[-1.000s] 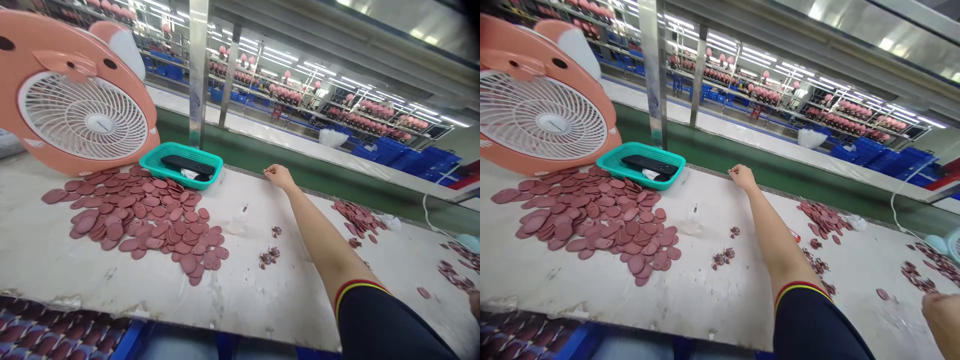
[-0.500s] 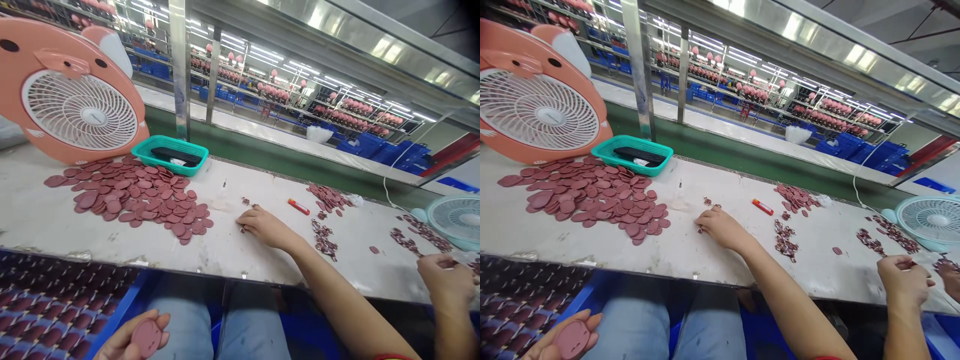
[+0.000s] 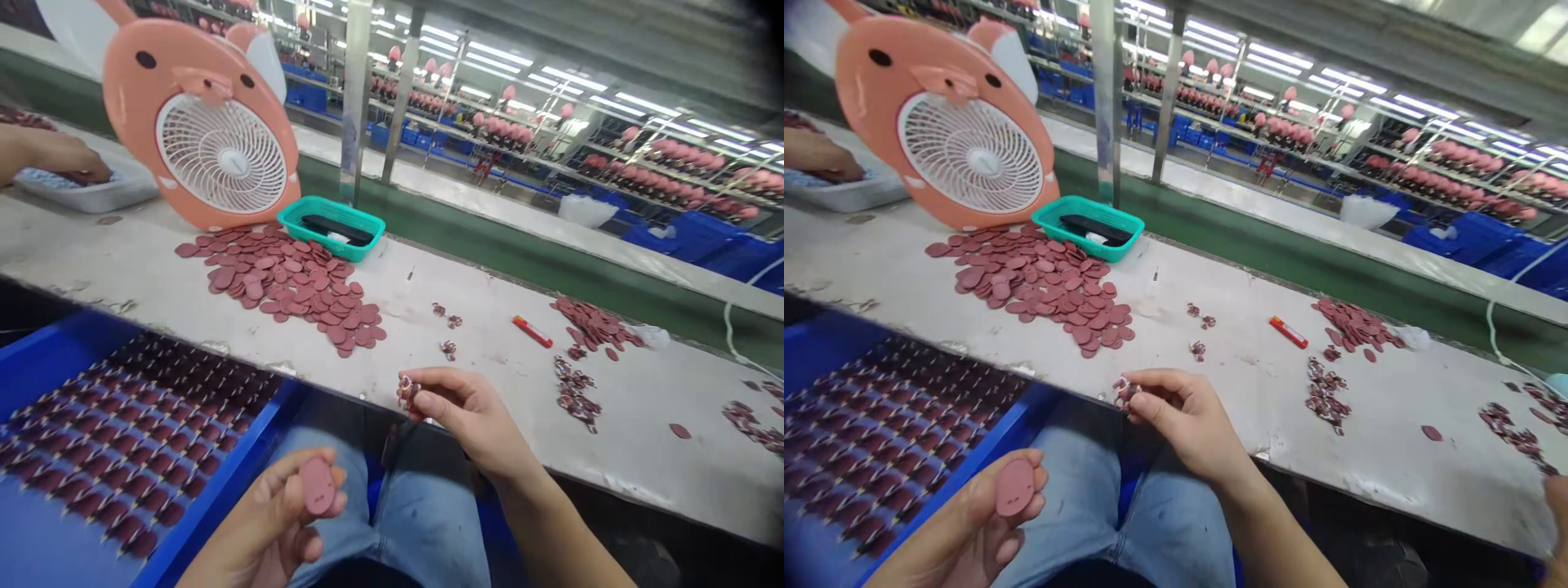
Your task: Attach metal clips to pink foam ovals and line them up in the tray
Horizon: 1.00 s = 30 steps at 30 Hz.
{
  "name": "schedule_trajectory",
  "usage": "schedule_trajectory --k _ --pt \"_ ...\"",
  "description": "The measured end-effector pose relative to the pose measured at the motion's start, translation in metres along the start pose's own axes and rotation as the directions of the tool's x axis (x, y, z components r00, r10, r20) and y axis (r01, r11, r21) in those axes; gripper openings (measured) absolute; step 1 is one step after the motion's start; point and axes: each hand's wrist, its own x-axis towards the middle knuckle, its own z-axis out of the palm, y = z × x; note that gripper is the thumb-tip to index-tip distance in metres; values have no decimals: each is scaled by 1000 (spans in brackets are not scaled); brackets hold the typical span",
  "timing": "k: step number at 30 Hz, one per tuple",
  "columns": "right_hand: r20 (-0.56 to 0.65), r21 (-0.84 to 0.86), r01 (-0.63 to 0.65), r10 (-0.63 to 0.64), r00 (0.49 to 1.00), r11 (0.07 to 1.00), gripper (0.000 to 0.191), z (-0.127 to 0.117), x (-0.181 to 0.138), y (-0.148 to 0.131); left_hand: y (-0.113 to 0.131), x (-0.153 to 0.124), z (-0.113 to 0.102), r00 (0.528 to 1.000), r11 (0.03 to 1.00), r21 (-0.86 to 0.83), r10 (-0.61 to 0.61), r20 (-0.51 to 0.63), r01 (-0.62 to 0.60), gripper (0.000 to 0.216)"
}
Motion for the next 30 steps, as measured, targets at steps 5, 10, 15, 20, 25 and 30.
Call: schedule_trajectory --k 5,10,15,20,25,30 --pt "60 183 -19 8 998 983 16 34 -22 -25 11 -16 16 996 997 65 -55 77 50 46" --pt "55 46 190 -192 980 981 21 50 -28 -31 4 -14 3 975 995 68 -87 207 75 40" --pt "108 -18 208 -205 973 978 21 54 -31 -30 -2 -9 -5 953 997 35 -79 292 72 34" --pt "126 -52 224 -216 968 973 25 53 -31 -32 -3 -8 -7 956 997 41 -77 283 68 35" --pt "150 -114 252 -234 961 961 26 52 -33 -34 -5 -8 -10 952 996 41 -89 293 81 36" --pt "163 -137 265 -242 957 955 28 52 -34 -36 -6 -7 -10 957 995 33 -97 273 92 36"
